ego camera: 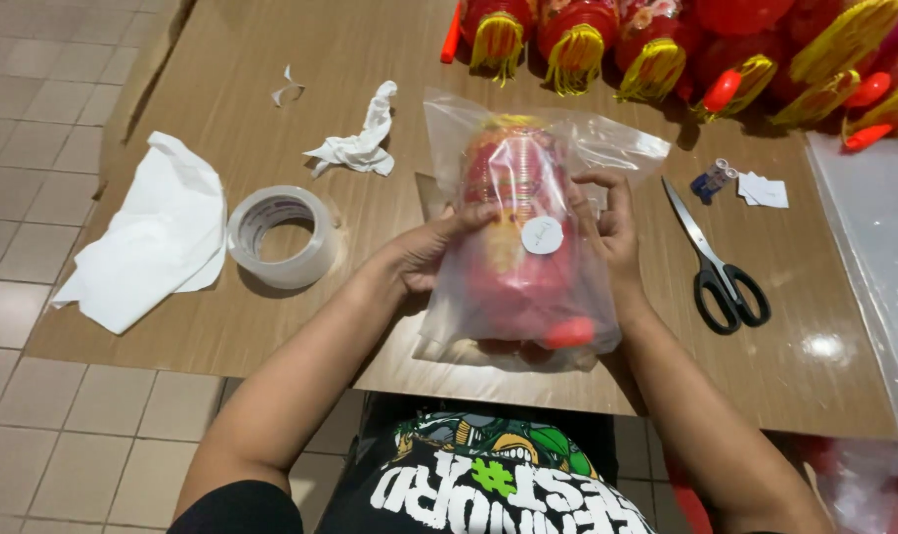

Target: Assembling and packaging red decorative lanterns, including inserting batteries into the light handles and placing them in plastic bags.

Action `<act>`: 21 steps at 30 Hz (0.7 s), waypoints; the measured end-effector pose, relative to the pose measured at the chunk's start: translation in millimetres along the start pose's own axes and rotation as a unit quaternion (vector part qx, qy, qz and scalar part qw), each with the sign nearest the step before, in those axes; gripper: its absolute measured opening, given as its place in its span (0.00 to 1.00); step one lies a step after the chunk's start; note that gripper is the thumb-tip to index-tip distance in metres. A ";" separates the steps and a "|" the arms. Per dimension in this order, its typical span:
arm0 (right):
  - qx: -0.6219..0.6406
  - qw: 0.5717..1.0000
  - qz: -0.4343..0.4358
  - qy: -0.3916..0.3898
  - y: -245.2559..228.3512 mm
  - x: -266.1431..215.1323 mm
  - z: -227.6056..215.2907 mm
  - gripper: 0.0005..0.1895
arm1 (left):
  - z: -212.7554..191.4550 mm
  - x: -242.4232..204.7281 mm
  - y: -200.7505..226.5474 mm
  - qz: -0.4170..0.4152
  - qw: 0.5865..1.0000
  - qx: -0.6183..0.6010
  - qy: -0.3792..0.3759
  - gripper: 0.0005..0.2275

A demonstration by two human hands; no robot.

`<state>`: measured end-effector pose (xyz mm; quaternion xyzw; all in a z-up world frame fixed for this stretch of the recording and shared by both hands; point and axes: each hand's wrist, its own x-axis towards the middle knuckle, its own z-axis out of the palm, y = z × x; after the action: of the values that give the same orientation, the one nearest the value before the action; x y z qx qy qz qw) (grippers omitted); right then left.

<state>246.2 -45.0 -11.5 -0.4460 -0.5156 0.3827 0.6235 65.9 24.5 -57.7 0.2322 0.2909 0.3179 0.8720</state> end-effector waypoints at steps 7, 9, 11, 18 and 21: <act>0.005 0.997 -0.080 -0.012 -8.1 5.4 -13.6 0.21 | -7.8 -29.9 27.6 0.009 0.995 -0.087 -0.058 0.28; 0.090 0.991 -0.077 0.058 8.3 6.0 -27.0 0.30 | -14.7 -47.3 56.0 0.011 0.985 -0.113 -0.126 0.25; 0.056 0.994 -0.068 0.062 16.0 10.6 -33.8 0.28 | -15.9 -75.0 100.4 0.061 0.989 -0.101 -0.087 0.25; -0.023 0.999 0.002 0.025 23.5 8.8 -24.3 0.20 | -98.5 -174.5 227.4 0.318 0.934 -0.140 0.088 0.38; -0.057 0.998 0.036 0.016 35.6 9.9 -24.3 0.16 | -123.8 -221.2 247.5 0.436 0.871 -0.161 0.157 0.46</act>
<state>271.1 -28.7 -44.1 -0.5056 -0.5097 0.3677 0.5910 -258.0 70.0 78.4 0.1387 0.2378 0.7408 0.6127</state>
